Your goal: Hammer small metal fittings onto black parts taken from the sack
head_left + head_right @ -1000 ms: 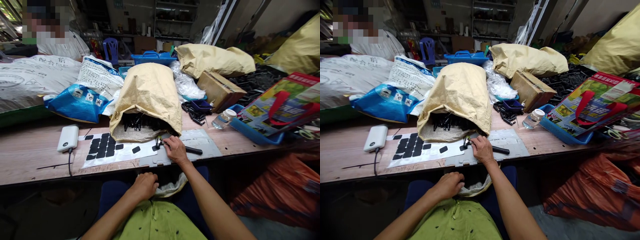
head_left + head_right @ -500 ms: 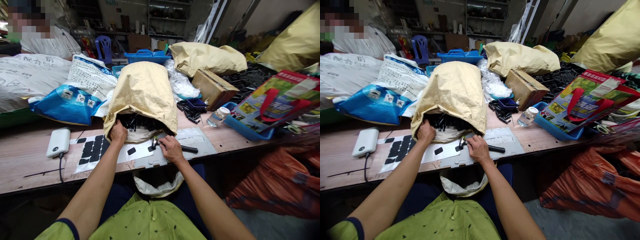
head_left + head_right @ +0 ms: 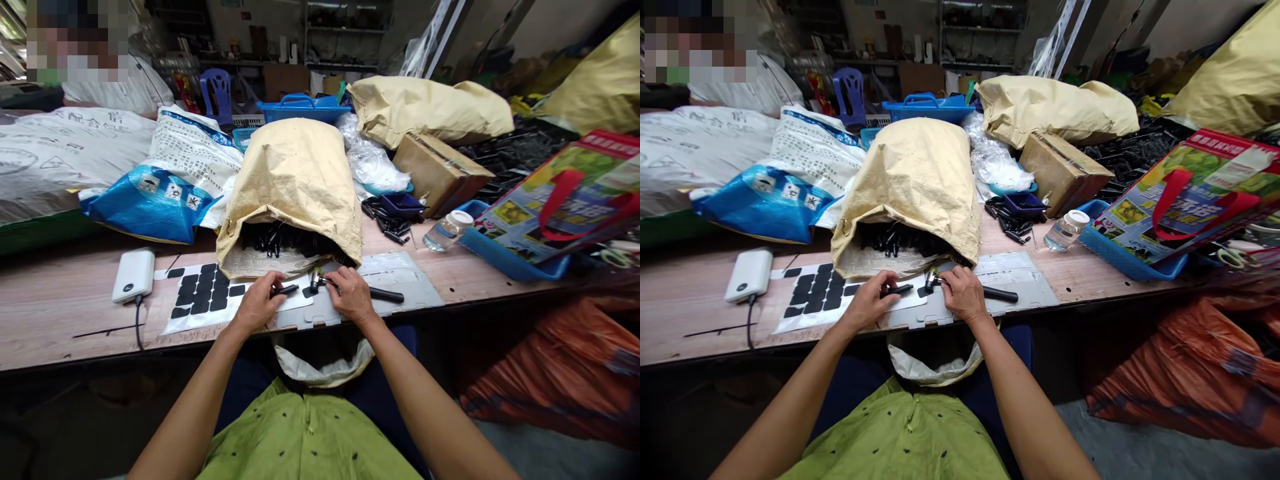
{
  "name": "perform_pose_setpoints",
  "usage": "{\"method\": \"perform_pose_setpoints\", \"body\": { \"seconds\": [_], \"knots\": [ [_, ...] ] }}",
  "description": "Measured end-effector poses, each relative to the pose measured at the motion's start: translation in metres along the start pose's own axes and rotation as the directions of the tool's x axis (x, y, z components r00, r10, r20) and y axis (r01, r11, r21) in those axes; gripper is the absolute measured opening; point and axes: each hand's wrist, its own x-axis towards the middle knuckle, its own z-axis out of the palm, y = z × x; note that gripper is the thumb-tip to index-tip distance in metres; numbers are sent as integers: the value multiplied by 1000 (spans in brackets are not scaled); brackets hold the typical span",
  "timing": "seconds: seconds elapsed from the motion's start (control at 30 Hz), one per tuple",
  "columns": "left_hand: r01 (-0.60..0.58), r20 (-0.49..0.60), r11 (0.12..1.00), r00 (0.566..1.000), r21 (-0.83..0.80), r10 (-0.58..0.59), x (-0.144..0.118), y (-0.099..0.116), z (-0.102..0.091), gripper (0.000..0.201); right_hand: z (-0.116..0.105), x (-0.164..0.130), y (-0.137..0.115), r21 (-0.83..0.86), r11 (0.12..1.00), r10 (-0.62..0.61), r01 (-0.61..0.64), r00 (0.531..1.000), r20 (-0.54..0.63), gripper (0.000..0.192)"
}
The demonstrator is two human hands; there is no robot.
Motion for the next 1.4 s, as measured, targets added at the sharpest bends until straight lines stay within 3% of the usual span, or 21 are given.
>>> {"method": "perform_pose_setpoints", "body": {
  "seconds": [0.1, 0.3, 0.53, 0.73, 0.93, 1.13, 1.27, 1.4],
  "knots": [
    [-59, 64, 998, 996, -24, 60, 0, 1, 5, 31, 0, 0, 0, 2, 1000, -3, 3, 1000, -2, 18],
    [-127, 41, 992, 991, -26, 128, 7, -8, 11, 17, 0, 0, 0, -3, 1000, -4, 4, 1000, -5, 18],
    [-128, 19, 991, 991, -49, 129, 7, -15, 15, 17, -3, 4, 0, 4, 999, -39, 39, 999, 30, 20],
    [-105, 22, 990, 994, -99, 107, 6, -12, 11, 18, -18, 9, -28, 209, 976, -43, 51, 998, -44, 28],
    [-88, -12, 988, 996, -128, 87, 6, -11, 12, 19, -18, 6, -57, 322, 943, -96, 84, 995, 20, 27],
    [-100, -7, 990, 995, -101, 100, 6, -11, 10, 7, -13, 6, -69, 270, 957, -116, 103, 993, 32, 29],
    [-91, -16, 988, 996, -122, 90, 6, -10, 11, 12, -13, 9, -68, 196, 975, -121, 103, 990, 78, 27],
    [-82, -23, 984, 997, -155, 80, 5, -11, 13, 18, -22, 11, -64, 230, 971, -70, 68, 998, 2, 28]
  ]
}}
